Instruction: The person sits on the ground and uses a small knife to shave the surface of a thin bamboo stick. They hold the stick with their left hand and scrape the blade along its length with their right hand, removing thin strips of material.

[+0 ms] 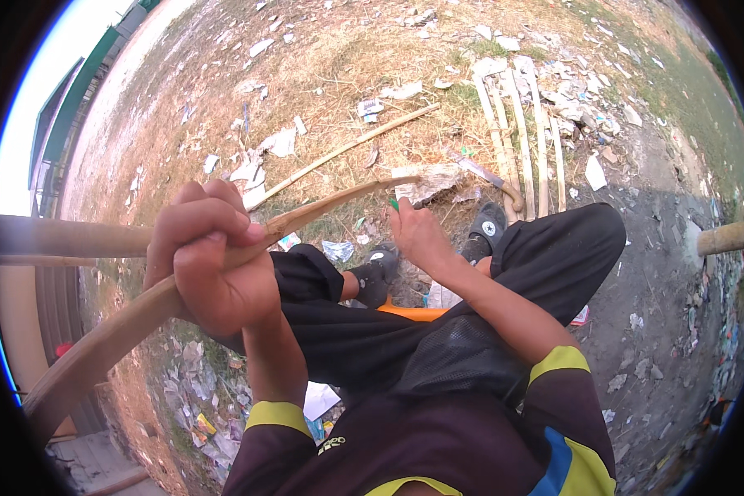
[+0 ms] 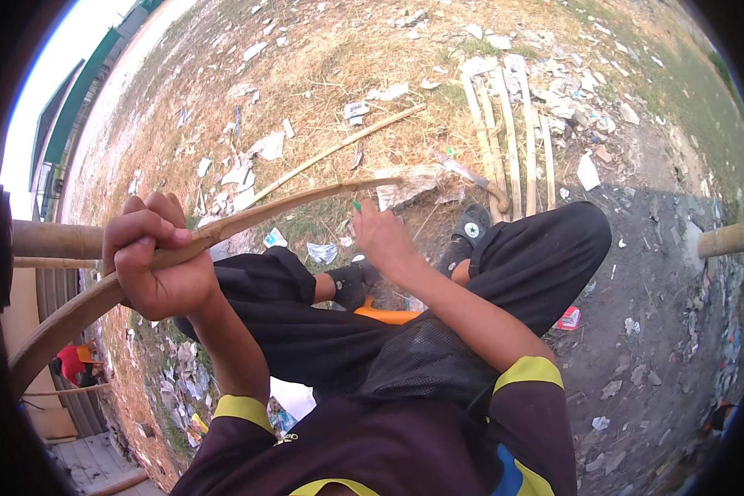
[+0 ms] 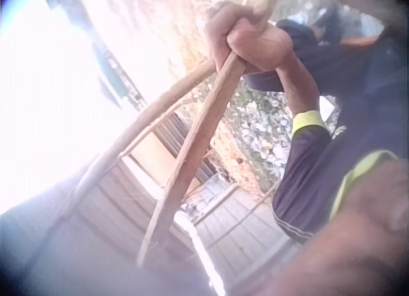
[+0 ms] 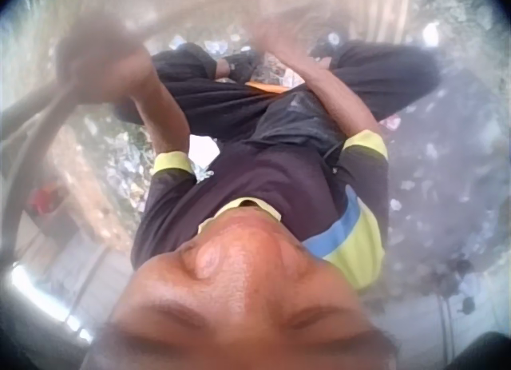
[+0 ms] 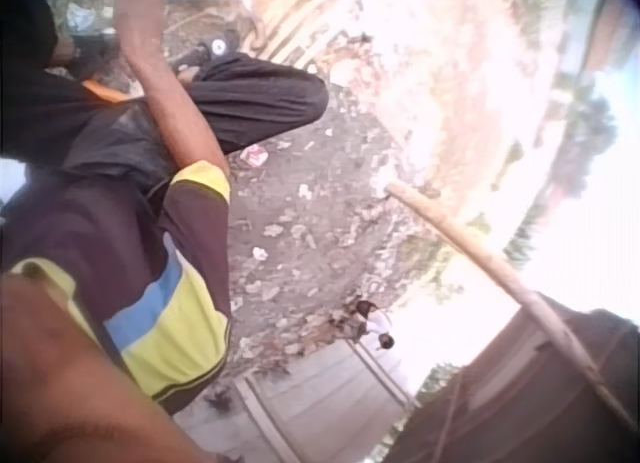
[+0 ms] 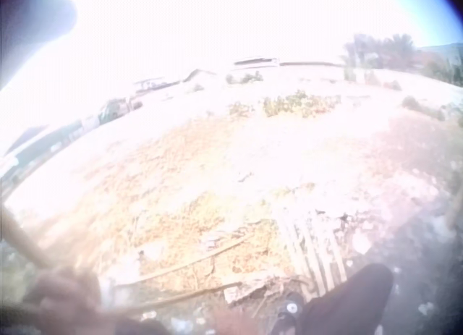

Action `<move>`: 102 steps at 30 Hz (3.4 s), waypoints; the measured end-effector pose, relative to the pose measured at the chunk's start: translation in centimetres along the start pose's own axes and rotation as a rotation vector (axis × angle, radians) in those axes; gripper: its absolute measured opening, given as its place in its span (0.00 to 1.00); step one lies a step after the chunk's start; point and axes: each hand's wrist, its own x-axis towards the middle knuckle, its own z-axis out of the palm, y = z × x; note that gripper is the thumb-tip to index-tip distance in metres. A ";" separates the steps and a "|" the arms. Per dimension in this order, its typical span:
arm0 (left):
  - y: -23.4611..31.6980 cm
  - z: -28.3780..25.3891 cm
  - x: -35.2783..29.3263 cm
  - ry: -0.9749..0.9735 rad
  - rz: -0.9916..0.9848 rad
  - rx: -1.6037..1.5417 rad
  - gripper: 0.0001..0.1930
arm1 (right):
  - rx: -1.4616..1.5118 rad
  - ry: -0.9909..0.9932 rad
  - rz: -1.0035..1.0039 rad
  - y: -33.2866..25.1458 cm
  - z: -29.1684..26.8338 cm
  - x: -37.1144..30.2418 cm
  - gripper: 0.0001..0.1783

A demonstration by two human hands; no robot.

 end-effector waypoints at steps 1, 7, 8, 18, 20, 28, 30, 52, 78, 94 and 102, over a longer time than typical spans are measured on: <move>-0.4 -0.1 0.0 -0.002 -0.001 -0.009 0.08 | -0.066 0.002 0.012 2.2 1.2 0.2 0.13; -0.3 -0.9 -0.1 0.031 0.032 -0.107 0.07 | 0.129 0.012 -0.066 -4.3 -2.4 -0.1 0.13; -0.2 -0.7 -0.1 0.041 0.019 -0.096 0.07 | 0.101 -0.043 0.063 -2.6 -1.2 0.0 0.15; -0.5 -1.1 0.2 0.060 -0.016 -0.042 0.08 | 0.271 -0.065 0.005 -8.6 -6.5 0.1 0.13; -0.2 -1.6 0.2 0.014 0.026 -0.079 0.08 | 0.245 -0.109 -0.180 -12.9 -9.0 -1.2 0.12; -0.5 -1.9 0.7 -0.342 0.238 -0.164 0.07 | -0.023 -0.119 -0.206 -13.5 -11.0 -2.8 0.11; -0.4 -1.6 0.4 -0.376 0.252 -0.177 0.08 | 0.007 -0.131 -0.178 -13.9 -11.2 -3.0 0.11; -0.4 -2.8 0.3 -0.380 0.095 -0.108 0.08 | 0.026 0.001 -0.095 -9.6 -6.8 -2.4 0.13; -1.0 -2.4 0.6 -0.225 0.106 -0.229 0.09 | -0.052 -0.127 0.118 -4.4 -3.3 0.9 0.16; -1.3 -2.5 0.6 -0.183 0.093 -0.244 0.08 | -0.317 -0.205 0.355 7.3 -0.4 2.6 0.19; -2.0 -4.6 0.8 -0.121 0.027 -0.250 0.07 | -0.075 -0.067 0.213 1.2 -5.6 1.9 0.19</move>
